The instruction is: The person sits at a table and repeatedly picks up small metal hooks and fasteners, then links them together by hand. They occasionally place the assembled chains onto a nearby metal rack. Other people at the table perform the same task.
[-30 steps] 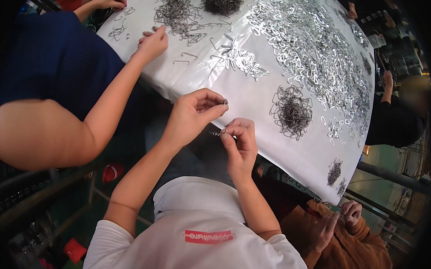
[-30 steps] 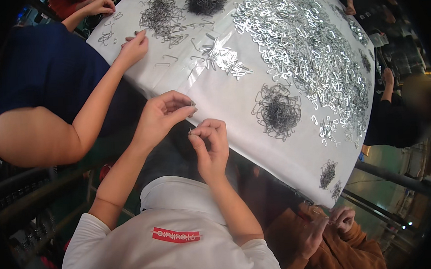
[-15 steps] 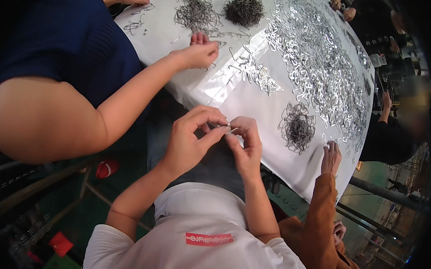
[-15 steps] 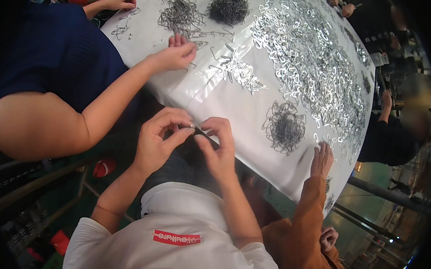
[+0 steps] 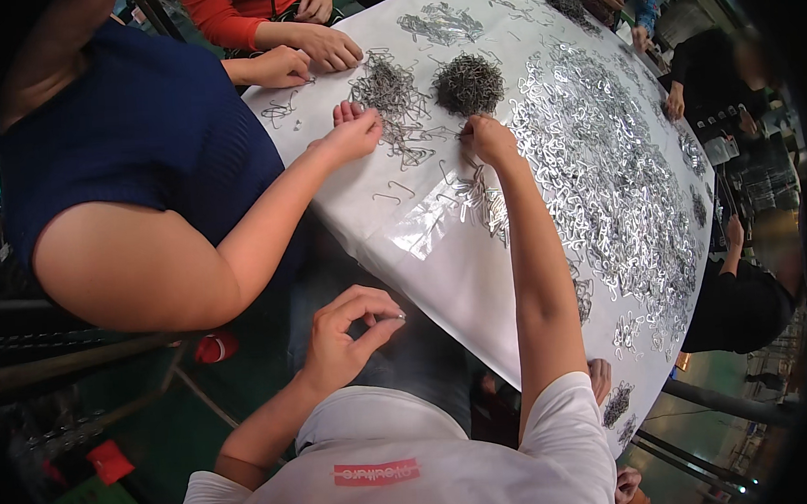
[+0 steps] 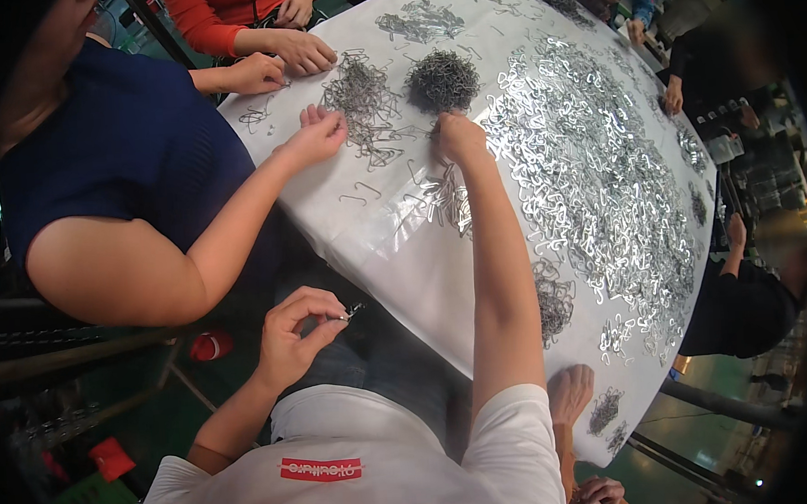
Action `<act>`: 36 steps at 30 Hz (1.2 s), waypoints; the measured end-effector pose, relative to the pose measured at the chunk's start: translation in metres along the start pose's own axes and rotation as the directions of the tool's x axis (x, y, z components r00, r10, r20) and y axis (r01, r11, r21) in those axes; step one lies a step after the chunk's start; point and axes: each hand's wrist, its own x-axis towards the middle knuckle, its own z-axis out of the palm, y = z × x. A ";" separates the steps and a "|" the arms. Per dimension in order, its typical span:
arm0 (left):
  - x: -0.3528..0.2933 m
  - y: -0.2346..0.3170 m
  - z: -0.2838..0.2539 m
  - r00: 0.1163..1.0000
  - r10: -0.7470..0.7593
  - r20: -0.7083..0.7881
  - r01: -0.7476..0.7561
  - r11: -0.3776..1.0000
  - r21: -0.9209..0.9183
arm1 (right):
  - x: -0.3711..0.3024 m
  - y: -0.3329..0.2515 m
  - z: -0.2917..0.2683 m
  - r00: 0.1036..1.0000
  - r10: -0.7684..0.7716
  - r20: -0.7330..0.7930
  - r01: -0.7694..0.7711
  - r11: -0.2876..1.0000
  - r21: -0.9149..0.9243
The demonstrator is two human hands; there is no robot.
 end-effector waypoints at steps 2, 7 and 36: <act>-0.003 -0.001 0.001 1.000 -0.010 -0.002 0.010 1.000 -0.010 | -0.005 -0.003 0.001 1.000 -0.011 0.004 0.011 0.996 -0.089; -0.006 -0.008 0.004 1.000 0.015 0.020 -0.014 1.000 -0.020 | -0.065 -0.008 -0.008 0.985 0.106 -0.133 -0.064 0.956 0.285; -0.015 -0.021 0.037 0.989 0.144 0.042 -0.145 0.989 0.040 | -0.323 -0.157 -0.054 0.869 0.475 -0.137 0.227 -0.137 0.964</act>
